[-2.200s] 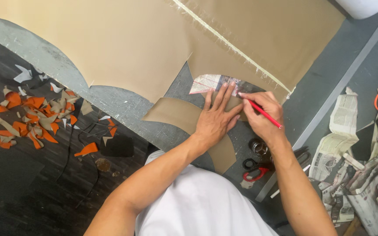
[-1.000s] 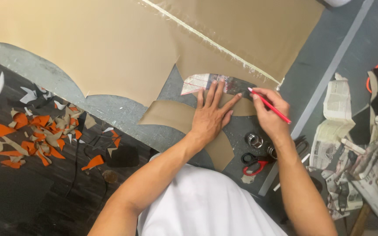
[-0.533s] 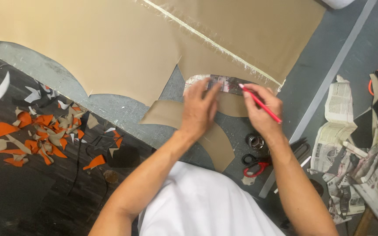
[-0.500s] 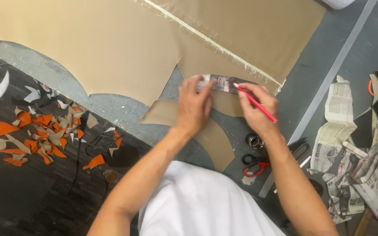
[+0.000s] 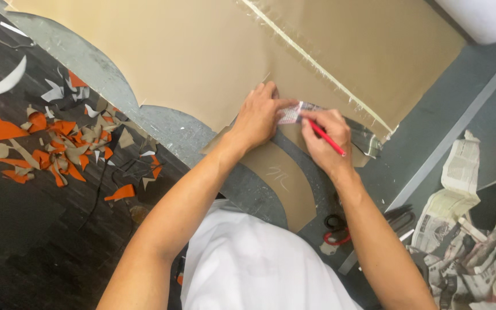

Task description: The person cuts a curved piece of beige material using scissors, then uses a newspaper template to trace and cut a matching shape from white paper. They secure the template with metal weights and trim the paper along the template's edge.

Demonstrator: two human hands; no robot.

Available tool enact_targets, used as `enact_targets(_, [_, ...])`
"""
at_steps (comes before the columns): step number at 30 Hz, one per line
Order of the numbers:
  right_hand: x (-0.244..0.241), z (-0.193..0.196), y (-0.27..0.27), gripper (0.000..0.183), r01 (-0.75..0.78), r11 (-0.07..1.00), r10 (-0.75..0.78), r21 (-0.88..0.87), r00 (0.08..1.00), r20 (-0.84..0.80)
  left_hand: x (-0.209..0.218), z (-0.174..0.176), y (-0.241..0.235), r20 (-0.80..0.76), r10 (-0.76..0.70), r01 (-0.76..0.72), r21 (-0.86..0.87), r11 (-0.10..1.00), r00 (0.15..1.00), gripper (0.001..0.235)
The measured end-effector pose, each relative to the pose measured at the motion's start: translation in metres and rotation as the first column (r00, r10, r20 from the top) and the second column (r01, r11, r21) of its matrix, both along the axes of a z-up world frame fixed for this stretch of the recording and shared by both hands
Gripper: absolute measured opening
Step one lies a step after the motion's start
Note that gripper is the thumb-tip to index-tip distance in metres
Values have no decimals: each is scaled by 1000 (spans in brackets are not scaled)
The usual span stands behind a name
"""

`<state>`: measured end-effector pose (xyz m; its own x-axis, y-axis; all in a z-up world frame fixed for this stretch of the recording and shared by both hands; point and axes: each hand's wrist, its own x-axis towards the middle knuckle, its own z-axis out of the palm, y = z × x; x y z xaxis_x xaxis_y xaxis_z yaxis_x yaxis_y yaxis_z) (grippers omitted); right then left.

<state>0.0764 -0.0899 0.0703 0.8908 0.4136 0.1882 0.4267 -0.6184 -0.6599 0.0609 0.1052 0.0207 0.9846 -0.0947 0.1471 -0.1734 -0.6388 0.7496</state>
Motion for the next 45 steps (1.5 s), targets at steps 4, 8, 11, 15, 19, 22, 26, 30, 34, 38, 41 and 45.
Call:
enact_targets(4, [-1,2,-4,16,-4,1000,4,-1,1000,26,0,1,-1,-3,-9,9,17,1000,1000,43])
enact_targets(8, [-1,8,-10,16,44,999,-44,-2,998,-49,-1,1,-1,6,-8,8,10,1000,1000,44])
enact_targets(11, [3,11,-9,15,127,991,-134,-43,960,-245,0,1,1,-7,-14,14,7,1000,1000,45])
enact_targets(15, [7,7,-5,16,144,989,-140,22,980,-142,3,-3,1,-6,-29,29,12,1000,1000,46])
enact_targets(19, [5,7,-15,16,120,993,-122,-21,982,-143,4,-6,-2,5,-31,31,5,999,999,43])
enact_targets(22, [8,7,-32,12,140,972,-138,-189,990,21,1,-7,2,15,-30,30,7,1000,999,43])
enact_targets(26, [-3,11,-95,14,334,936,-338,-111,941,-23,-1,-9,-1,47,-13,13,2,1000,999,49])
enact_targets(30, [-28,17,-187,39,631,772,-609,-79,698,-376,-7,-11,1,123,32,-28,-35,999,992,56])
enact_targets(34, [-88,12,-264,49,755,635,-767,-165,592,-246,-8,-11,0,89,39,-34,-54,998,995,53])
enact_targets(38, [-137,-5,-292,50,846,513,-833,-149,448,-324,-5,-8,1,118,45,-37,-70,997,992,49])
enact_targets(41, [-155,-10,-297,58,743,518,-855,-424,466,-228,-4,-5,7,-92,56,-73,-192,979,994,41])
enact_targets(45, [-157,-3,-300,65,630,469,-867,-619,460,-189,-27,-4,10,57,220,-211,-136,968,974,35])
